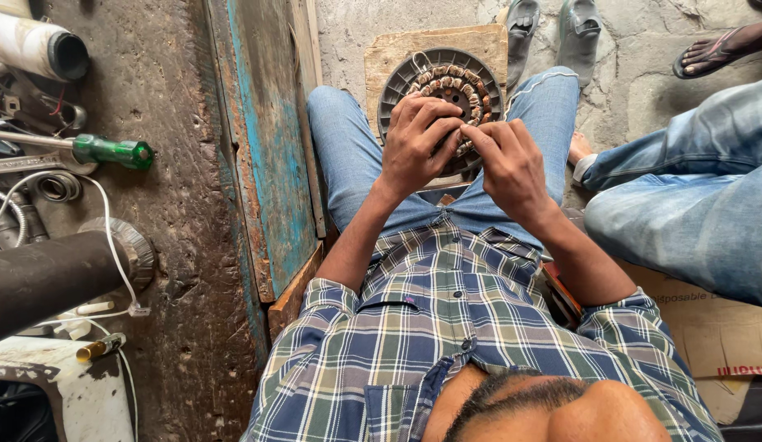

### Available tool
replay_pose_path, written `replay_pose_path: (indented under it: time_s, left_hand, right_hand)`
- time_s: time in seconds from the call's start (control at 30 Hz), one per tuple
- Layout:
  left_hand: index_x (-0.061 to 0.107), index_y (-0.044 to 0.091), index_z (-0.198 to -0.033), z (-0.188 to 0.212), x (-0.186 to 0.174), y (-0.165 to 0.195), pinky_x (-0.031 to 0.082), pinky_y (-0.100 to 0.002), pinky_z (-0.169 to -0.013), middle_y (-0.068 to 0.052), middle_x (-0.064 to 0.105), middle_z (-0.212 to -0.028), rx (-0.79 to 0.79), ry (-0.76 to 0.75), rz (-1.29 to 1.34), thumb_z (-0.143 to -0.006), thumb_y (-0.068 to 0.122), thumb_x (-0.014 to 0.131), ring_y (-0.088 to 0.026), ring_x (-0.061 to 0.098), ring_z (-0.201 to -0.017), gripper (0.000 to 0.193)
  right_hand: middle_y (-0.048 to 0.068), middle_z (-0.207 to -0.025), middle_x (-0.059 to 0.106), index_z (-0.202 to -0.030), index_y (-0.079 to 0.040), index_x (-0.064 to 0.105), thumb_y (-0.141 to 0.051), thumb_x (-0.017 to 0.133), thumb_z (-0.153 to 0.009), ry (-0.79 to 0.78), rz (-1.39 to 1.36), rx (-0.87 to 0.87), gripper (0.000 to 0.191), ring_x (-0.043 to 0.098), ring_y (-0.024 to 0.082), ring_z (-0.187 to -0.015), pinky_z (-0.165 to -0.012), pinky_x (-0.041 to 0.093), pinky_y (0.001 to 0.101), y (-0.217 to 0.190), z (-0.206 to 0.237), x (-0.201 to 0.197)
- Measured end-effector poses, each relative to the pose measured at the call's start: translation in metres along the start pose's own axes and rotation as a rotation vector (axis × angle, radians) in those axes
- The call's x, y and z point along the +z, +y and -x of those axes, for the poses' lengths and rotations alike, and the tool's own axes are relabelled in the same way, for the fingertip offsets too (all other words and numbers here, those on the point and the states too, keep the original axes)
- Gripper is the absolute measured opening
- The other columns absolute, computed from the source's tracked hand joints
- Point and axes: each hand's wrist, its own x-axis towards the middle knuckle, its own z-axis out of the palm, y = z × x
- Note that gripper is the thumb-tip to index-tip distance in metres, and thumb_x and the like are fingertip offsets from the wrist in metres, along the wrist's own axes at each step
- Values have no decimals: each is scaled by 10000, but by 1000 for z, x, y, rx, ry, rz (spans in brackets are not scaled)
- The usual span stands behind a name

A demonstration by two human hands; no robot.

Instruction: The person winds a thin wire around the slots of a circular motor stator held in their lap. They repeatedly thread the wire through the slots and pull it tight to secure the winding.

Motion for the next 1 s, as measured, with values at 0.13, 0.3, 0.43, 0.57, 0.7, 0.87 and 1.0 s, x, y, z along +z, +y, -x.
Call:
replay_pose_path:
  time_s: [0.13,0.3,0.43,0.57,0.7,0.87,1.0]
  left_hand:
    - [732,127,-1028,-1,0,1,383,-473,-1167,5,675,-1156,-10,-4,16,-955,217,751,-219,598,-1182,117]
    - [737,132,-1030,-1,0,1,379,-471,-1170,7,678,-1157,-14,-1,17,-958,233,748,-221,593,-1183,124]
    - [737,138,-1037,0,1,1,372,-478,-1177,11,671,-1166,-15,0,3,-957,237,748,-215,591,-1188,128]
    - [739,142,-1045,1,2,1,372,-474,-1182,19,668,-1175,-12,-4,3,-958,240,751,-208,589,-1189,131]
    - [736,144,-1036,2,2,1,365,-478,-1183,18,668,-1174,-12,0,-10,-954,240,755,-208,588,-1188,128]
    - [734,145,-1027,1,1,1,367,-477,-1178,17,666,-1170,-8,6,-12,-950,240,758,-211,587,-1182,125]
    - [737,139,-1036,1,1,1,374,-468,-1169,16,667,-1174,-9,-1,2,-952,233,756,-214,587,-1186,128]
  right_hand:
    - [109,-1061,608,-1309,-56,640,66,612,-1002,-86,-451,214,332,611,282,-983,-876,505,413,9,4,-5]
    - [127,-1108,614,-1277,-43,658,-29,722,-960,8,-195,75,324,607,289,-999,-859,511,416,11,6,-10]
    - [73,-1098,640,-1191,-69,711,-118,802,-896,24,77,-73,312,617,274,-965,-824,505,409,12,2,-12]
    - [25,-1059,665,-1159,-99,764,-52,802,-936,6,148,-75,231,617,219,-945,-799,512,369,13,1,-9]
    - [38,-1052,674,-1071,-82,746,-32,779,-921,33,84,-28,162,619,216,-971,-825,522,368,15,8,-2]
    - [102,-1163,619,-1101,-33,614,-32,672,-1049,74,-580,252,78,605,162,-1065,-879,529,301,32,23,16]
    - [45,-1117,626,-1220,-58,552,-42,584,-1122,3,-1154,406,104,584,110,-1030,-944,493,262,48,40,31]
